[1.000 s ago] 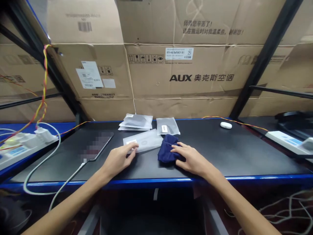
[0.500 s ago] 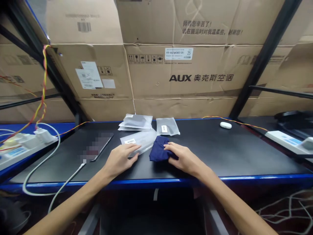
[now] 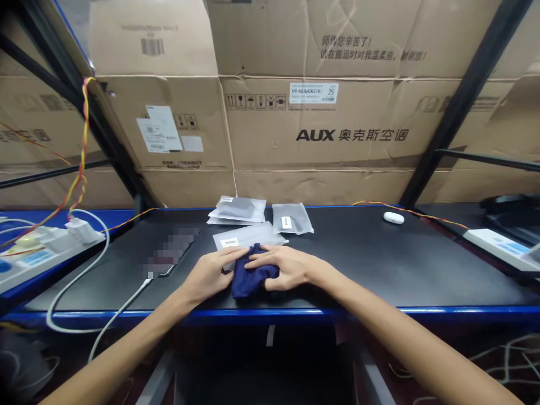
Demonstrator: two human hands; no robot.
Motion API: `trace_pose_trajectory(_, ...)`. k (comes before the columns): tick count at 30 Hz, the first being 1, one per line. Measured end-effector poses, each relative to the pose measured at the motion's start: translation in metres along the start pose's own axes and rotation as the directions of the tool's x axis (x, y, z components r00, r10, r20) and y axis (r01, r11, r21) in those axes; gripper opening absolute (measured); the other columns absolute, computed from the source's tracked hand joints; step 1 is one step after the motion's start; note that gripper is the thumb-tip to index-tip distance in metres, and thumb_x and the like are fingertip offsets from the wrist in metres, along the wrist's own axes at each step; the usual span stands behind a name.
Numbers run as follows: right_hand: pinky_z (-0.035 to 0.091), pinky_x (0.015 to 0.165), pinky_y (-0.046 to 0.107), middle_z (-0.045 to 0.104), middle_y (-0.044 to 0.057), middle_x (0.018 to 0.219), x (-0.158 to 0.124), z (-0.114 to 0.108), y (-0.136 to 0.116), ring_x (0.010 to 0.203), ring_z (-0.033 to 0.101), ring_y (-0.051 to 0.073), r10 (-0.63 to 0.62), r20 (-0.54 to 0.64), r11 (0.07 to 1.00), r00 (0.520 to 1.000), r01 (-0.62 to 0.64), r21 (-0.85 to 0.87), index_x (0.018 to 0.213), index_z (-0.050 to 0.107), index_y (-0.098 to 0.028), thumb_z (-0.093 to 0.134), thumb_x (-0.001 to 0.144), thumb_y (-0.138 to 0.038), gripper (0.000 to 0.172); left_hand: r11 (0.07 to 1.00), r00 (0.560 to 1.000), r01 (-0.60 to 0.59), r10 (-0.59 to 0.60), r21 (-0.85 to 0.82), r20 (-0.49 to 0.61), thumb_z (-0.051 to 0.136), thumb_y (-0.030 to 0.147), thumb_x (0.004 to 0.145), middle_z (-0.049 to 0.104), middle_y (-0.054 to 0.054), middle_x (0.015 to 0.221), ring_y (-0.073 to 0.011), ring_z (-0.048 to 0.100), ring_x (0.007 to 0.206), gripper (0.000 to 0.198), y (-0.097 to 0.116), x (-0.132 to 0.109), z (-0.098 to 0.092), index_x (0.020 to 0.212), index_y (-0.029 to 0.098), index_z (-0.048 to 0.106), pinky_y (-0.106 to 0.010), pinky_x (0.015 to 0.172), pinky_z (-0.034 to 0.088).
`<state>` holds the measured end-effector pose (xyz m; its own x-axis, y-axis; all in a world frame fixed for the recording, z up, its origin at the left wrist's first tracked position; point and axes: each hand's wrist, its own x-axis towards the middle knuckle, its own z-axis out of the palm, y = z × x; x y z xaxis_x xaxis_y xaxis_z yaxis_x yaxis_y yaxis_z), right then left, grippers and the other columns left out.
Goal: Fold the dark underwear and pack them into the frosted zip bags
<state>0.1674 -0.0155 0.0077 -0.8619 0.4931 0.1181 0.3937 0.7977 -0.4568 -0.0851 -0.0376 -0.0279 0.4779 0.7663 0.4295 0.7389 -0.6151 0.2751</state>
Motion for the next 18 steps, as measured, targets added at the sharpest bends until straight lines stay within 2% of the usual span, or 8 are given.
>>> trace_pose_trajectory(2,0.026,0.118,0.053,0.047,0.002,0.151,0.003,0.0,0.005,0.147,0.026,0.032,0.01,0.027,1.0,1.0,-0.01,0.003,0.141,0.054,-0.029,0.065,0.075,-0.022,0.067,0.999,1.0,-0.016,0.016,-0.04,-0.007,0.05,0.01,0.081,0.064,-0.001,0.132,-0.0202,0.063,0.117,0.054,0.0,0.0,0.0,0.13,0.029,0.061,-0.032,0.1,0.051)
trace_pose_trajectory(5,0.028,0.116,0.052,0.048,0.004,0.15,0.006,0.002,0.008,0.146,0.029,0.031,0.047,0.014,0.998,0.999,-0.047,-0.033,0.142,0.052,-0.027,0.063,0.079,-0.025,0.064,0.991,0.997,0.02,-0.028,-0.129,-0.065,0.047,0.012,0.086,0.066,-0.004,0.124,-0.0189,0.065,0.111,0.047,0.002,0.0,0.0,0.129,0.025,0.059,-0.031,0.097,0.052)
trace_pose_trajectory(9,0.037,0.111,0.048,0.051,0.01,0.148,0.012,0.003,0.008,0.136,0.046,0.031,0.129,-0.081,0.985,0.988,-0.137,-0.103,0.139,0.056,-0.023,0.059,0.084,-0.026,0.055,0.96,0.968,0.161,-0.199,-0.231,-0.15,0.052,0.019,0.086,0.069,-0.005,0.097,-0.0177,0.068,0.087,0.028,0.002,0.001,0.002,0.113,0.02,0.061,-0.03,0.082,0.057)
trace_pose_trajectory(12,0.044,0.104,0.041,0.061,0.01,0.137,0.022,0.006,0.006,0.121,0.059,0.028,0.175,-0.141,0.97,0.974,-0.195,-0.148,0.13,0.063,-0.021,0.056,0.088,-0.025,0.043,0.95,0.965,0.184,-0.224,-0.254,-0.137,0.054,0.021,0.085,0.069,-0.004,0.09,-0.017,0.067,0.081,0.013,0.002,0.002,0.002,0.094,0.019,0.064,-0.029,0.078,0.058)
trace_pose_trajectory(15,0.048,0.094,0.037,0.07,0.011,0.121,0.037,0.011,0.003,0.109,0.064,0.027,0.306,-0.198,0.905,0.931,-0.35,-0.244,0.116,0.068,-0.018,0.053,0.091,-0.027,0.03,0.94,0.968,0.164,-0.211,-0.298,-0.135,0.056,0.023,0.084,0.069,-0.003,0.086,-0.0169,0.067,0.081,0.008,0.003,0.001,0.003,0.087,0.019,0.063,-0.029,0.078,0.058)
trace_pose_trajectory(18,0.049,0.088,0.039,0.069,0.017,0.117,0.052,0.016,0.0,0.105,0.065,0.031,0.421,-0.273,0.818,0.865,-0.492,-0.299,0.113,0.066,-0.014,0.048,0.094,-0.03,0.031,0.935,0.971,0.148,-0.199,-0.322,-0.131,0.057,0.025,0.083,0.069,-0.002,0.084,-0.0174,0.068,0.08,0.008,0.004,0.0,0.004,0.086,0.019,0.063,-0.029,0.077,0.059)
